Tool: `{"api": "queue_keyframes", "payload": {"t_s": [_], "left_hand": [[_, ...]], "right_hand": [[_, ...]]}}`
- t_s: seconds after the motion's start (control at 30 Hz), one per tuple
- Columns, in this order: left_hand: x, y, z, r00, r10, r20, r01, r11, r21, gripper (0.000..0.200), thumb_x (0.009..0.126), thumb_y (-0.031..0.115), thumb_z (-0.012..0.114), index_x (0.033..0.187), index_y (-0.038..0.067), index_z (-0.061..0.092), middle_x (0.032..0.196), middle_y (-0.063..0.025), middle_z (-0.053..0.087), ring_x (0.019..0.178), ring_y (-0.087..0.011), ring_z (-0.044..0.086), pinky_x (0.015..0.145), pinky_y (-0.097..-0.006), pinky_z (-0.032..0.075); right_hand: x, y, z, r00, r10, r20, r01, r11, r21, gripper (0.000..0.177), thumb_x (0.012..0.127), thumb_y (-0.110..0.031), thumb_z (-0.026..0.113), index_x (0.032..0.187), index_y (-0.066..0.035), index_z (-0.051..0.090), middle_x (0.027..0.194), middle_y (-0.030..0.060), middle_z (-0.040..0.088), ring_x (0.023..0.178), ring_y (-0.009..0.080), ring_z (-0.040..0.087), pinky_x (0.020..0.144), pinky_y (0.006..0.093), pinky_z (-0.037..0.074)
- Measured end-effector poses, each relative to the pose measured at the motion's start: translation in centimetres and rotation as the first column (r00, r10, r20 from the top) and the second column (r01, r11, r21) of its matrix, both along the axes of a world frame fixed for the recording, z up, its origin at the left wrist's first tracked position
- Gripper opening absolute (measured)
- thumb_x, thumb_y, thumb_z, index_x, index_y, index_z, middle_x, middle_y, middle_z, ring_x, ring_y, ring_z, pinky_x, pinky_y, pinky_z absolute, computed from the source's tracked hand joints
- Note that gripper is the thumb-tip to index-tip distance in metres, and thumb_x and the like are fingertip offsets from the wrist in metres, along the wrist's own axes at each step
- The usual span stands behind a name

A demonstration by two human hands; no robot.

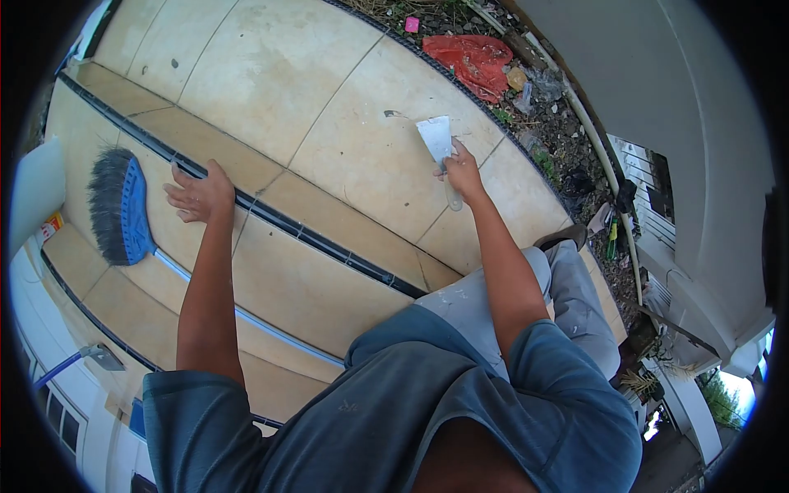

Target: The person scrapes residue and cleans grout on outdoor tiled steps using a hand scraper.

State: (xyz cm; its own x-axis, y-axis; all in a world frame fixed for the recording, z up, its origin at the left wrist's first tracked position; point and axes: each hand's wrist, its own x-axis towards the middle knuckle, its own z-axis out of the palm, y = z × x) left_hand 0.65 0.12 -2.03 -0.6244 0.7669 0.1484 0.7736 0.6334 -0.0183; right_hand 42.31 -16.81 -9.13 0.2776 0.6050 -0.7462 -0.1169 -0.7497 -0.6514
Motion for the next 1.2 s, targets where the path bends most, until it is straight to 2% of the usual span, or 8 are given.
{"api": "queue_keyframes", "payload": {"t_s": [0.03, 0.13, 0.17, 0.27, 0.37, 0.77, 0.87, 1.2], "left_hand": [[-0.1, -0.2, 0.0, 1.000, 0.002, -0.001, -0.002, 1.000, 0.001, 0.076, 0.077, 0.047, 0.063, 0.145, 0.027, 0.037, 0.153, -0.0159, 0.028, 0.143, -0.0275, 0.019, 0.110, -0.0535, 0.019], [0.1, 0.0, -0.2, 1.000, -0.006, 0.006, 0.006, 1.000, 0.012, 0.076, 0.076, 0.046, 0.064, 0.145, 0.027, 0.037, 0.153, -0.0158, 0.028, 0.144, -0.0273, 0.019, 0.110, -0.0538, 0.019], [-0.1, -0.2, -0.3, 1.000, -0.010, 0.008, 0.010, 1.000, 0.015, 0.076, 0.076, 0.046, 0.064, 0.145, 0.027, 0.037, 0.153, -0.0158, 0.028, 0.144, -0.0271, 0.019, 0.110, -0.0538, 0.019], [0.5, -0.1, 0.9, 0.998, -0.017, 0.055, 0.018, 1.000, -0.020, 0.077, 0.077, 0.045, 0.062, 0.146, 0.024, 0.034, 0.154, -0.0190, 0.024, 0.144, -0.0287, 0.016, 0.110, -0.0550, 0.017], [0.6, -0.1, 1.1, 0.997, -0.021, 0.069, 0.023, 0.999, -0.042, 0.077, 0.079, 0.045, 0.060, 0.147, 0.023, 0.032, 0.154, -0.0210, 0.021, 0.145, -0.0293, 0.015, 0.110, -0.0560, 0.016], [0.8, 0.0, 1.0, 0.997, -0.005, 0.071, 0.009, 0.998, -0.065, 0.075, 0.080, 0.046, 0.058, 0.147, 0.026, 0.031, 0.155, -0.0195, 0.021, 0.145, -0.0295, 0.014, 0.112, -0.0551, 0.015], [1.1, -0.7, 0.9, 0.998, 0.010, 0.067, -0.005, 0.997, -0.081, 0.075, 0.081, 0.046, 0.058, 0.147, 0.026, 0.031, 0.155, -0.0192, 0.021, 0.145, -0.0297, 0.015, 0.112, -0.0556, 0.016], [0.4, -0.1, 0.6, 1.000, -0.009, 0.024, 0.010, 0.997, -0.074, 0.072, 0.081, 0.049, 0.056, 0.146, 0.026, 0.033, 0.154, -0.0188, 0.023, 0.144, -0.0300, 0.018, 0.110, -0.0563, 0.020]], "right_hand": [[0.3, 0.0, -0.2, 0.997, -0.071, 0.000, 0.071, 0.994, -0.079, 0.071, 0.085, -0.004, 0.050, 0.151, -0.013, 0.026, 0.114, 0.0259, 0.059, 0.079, 0.0303, 0.067, 0.059, 0.0352, 0.056], [-0.3, 1.0, 2.5, 0.889, 0.291, 0.354, -0.214, 0.947, -0.241, 0.077, 0.084, -0.005, 0.053, 0.153, -0.017, 0.020, 0.135, 0.0308, 0.041, 0.085, 0.0345, 0.067, 0.068, 0.0387, 0.057], [0.5, -1.5, -3.3, 0.598, 0.427, 0.679, -0.434, 0.884, -0.173, 0.076, 0.083, -0.003, 0.053, 0.152, -0.016, 0.024, 0.151, 0.0280, 0.020, 0.096, 0.0381, 0.065, 0.081, 0.0411, 0.056], [-0.7, 0.6, -0.3, 0.465, 0.701, 0.541, -0.583, 0.702, -0.409, 0.072, 0.083, -0.002, 0.052, 0.150, -0.014, 0.029, 0.156, 0.0204, 0.021, 0.106, 0.0380, 0.062, 0.092, 0.0414, 0.052], [-2.2, 0.1, -1.3, 0.353, 0.781, 0.515, -0.680, 0.592, -0.432, 0.065, 0.084, 0.001, 0.048, 0.147, -0.008, 0.034, 0.157, 0.0124, 0.023, 0.109, 0.0341, 0.061, 0.093, 0.0408, 0.052], [-0.8, 0.5, -1.1, 0.450, 0.728, 0.517, -0.707, 0.644, -0.290, 0.059, 0.084, 0.008, 0.041, 0.142, -0.002, 0.037, 0.154, 0.0133, 0.030, 0.112, 0.0354, 0.059, 0.096, 0.0422, 0.050], [0.5, 3.3, -2.3, 0.522, 0.674, 0.522, -0.670, 0.703, -0.237, 0.070, 0.078, 0.015, 0.042, 0.145, -0.004, 0.034, 0.156, 0.0112, 0.025, 0.122, 0.0347, 0.053, 0.103, 0.0402, 0.046], [-1.7, 2.4, -2.3, 0.560, 0.654, 0.508, -0.653, 0.726, -0.215, 0.062, 0.080, 0.013, 0.044, 0.140, -0.002, 0.042, 0.154, 0.0107, 0.032, 0.121, 0.0337, 0.053, 0.102, 0.0392, 0.046]]}}
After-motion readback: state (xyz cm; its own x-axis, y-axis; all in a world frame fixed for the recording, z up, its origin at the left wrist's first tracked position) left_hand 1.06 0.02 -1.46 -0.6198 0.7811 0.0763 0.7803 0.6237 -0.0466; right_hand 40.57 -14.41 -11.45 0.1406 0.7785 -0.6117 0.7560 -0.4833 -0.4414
